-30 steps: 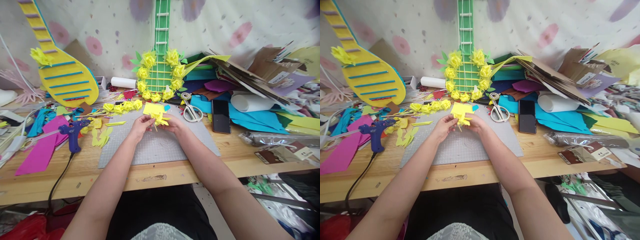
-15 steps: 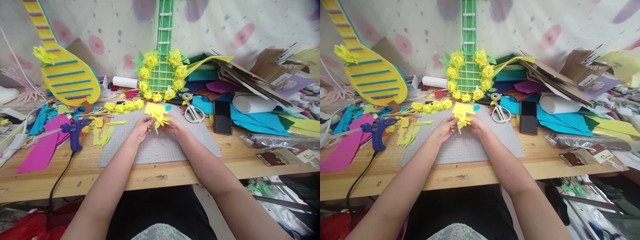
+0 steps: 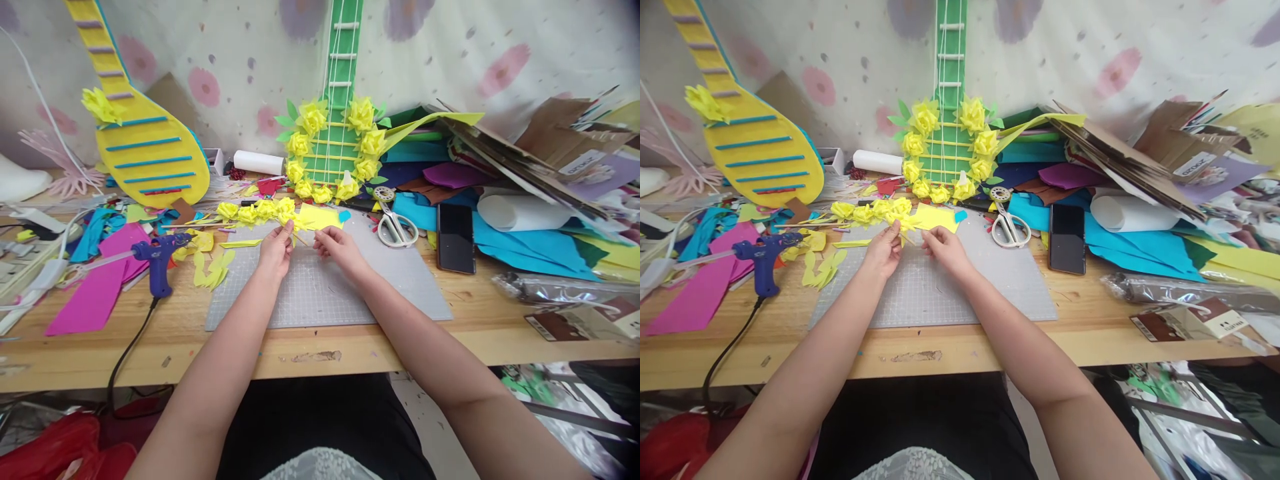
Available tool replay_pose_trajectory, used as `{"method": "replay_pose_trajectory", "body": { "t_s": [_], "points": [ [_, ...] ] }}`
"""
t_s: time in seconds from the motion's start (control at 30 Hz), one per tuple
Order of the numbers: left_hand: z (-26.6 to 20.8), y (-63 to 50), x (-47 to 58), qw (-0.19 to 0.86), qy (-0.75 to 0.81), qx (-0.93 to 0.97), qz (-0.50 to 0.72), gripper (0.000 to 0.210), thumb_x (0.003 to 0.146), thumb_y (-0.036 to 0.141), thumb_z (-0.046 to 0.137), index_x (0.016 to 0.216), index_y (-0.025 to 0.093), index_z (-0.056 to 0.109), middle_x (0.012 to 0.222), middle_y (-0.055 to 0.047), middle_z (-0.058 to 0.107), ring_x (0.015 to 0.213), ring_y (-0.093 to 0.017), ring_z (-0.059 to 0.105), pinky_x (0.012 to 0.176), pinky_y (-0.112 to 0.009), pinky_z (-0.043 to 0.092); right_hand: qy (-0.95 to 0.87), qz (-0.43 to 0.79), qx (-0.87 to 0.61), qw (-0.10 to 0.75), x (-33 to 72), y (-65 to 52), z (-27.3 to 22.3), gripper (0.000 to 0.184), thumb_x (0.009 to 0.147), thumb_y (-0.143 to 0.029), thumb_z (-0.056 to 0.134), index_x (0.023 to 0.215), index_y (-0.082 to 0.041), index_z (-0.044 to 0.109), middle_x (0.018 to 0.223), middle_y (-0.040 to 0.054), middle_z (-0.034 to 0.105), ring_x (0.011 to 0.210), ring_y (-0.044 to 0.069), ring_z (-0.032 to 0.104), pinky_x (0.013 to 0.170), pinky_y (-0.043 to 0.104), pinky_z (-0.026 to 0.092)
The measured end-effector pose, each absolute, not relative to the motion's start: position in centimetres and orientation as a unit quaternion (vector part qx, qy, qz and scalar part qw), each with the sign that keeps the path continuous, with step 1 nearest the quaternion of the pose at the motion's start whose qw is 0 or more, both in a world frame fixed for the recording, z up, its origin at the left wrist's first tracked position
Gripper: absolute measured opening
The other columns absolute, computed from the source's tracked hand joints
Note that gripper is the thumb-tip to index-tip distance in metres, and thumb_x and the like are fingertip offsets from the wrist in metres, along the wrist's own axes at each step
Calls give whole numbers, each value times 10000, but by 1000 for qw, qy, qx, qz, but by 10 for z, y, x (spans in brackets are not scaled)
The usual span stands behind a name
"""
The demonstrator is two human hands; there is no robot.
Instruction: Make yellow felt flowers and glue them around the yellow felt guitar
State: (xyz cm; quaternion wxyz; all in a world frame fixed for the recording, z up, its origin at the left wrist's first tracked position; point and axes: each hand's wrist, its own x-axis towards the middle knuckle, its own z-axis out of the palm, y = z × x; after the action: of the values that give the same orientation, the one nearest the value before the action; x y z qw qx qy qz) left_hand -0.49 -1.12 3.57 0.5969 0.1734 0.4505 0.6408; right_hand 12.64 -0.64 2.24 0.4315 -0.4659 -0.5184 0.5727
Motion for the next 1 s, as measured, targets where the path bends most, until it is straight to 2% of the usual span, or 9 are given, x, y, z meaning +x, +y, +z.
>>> {"method": "replay_pose_trajectory", "body": {
  "t_s": [0.1,0.2,0.37,0.5,0.63,0.73,0.83,1.0],
  "points": [
    [34,-11,-4,593,440,169,653,322,549,273,788,621,137,505,491,98,371,378,12,251,344,-165,194,-601,519,-443,417,120,-11,19,266,661,-427,638,713,-204,502,605,-35,533,517,93,460,500,242,373],
    [32,-12,-3,595,438,165,653,296,563,260,781,638,132,525,511,90,398,396,14,303,358,-138,239,-644,452,-448,424,117,-11,17,186,696,-371,598,702,-204,516,613,-32,526,547,101,453,539,254,363],
    [35,-15,-5,612,461,170,619,187,620,218,735,719,139,598,642,35,562,458,3,428,403,-124,334,-676,373,-483,413,125,-7,20,130,731,-325,545,684,-204,532,624,-17,555,588,120,480,588,269,360],
    [38,-17,-5,595,506,171,602,191,580,141,726,748,146,635,608,38,565,475,-15,466,414,-138,347,-711,336,-488,378,131,-5,24,123,738,-304,528,671,-201,538,609,-16,560,573,121,477,582,267,346],
    [36,-16,-4,558,543,177,602,227,530,189,744,729,153,641,613,38,574,501,-34,495,430,-156,361,-752,292,-481,344,131,-6,26,126,767,-286,498,687,-205,552,618,-4,577,587,134,488,593,270,335],
    [33,-15,-2,532,562,182,607,228,509,213,740,698,147,631,635,32,584,511,-38,495,423,-159,345,-774,273,-471,324,130,-8,27,135,789,-264,480,696,-205,557,649,10,600,618,145,509,617,275,335],
    [32,-13,0,498,578,191,618,185,518,205,718,655,135,617,578,45,546,460,-23,424,391,-159,279,-782,271,-462,318,128,-8,25,142,804,-248,466,704,-208,560,672,14,613,641,150,525,634,274,339],
    [34,-15,2,480,576,201,630,201,526,223,727,669,130,619,570,45,549,422,-15,359,390,-177,221,-756,275,-476,355,124,-7,20,131,790,-331,518,798,-209,563,681,7,600,619,142,508,616,267,341]
  ]
}}
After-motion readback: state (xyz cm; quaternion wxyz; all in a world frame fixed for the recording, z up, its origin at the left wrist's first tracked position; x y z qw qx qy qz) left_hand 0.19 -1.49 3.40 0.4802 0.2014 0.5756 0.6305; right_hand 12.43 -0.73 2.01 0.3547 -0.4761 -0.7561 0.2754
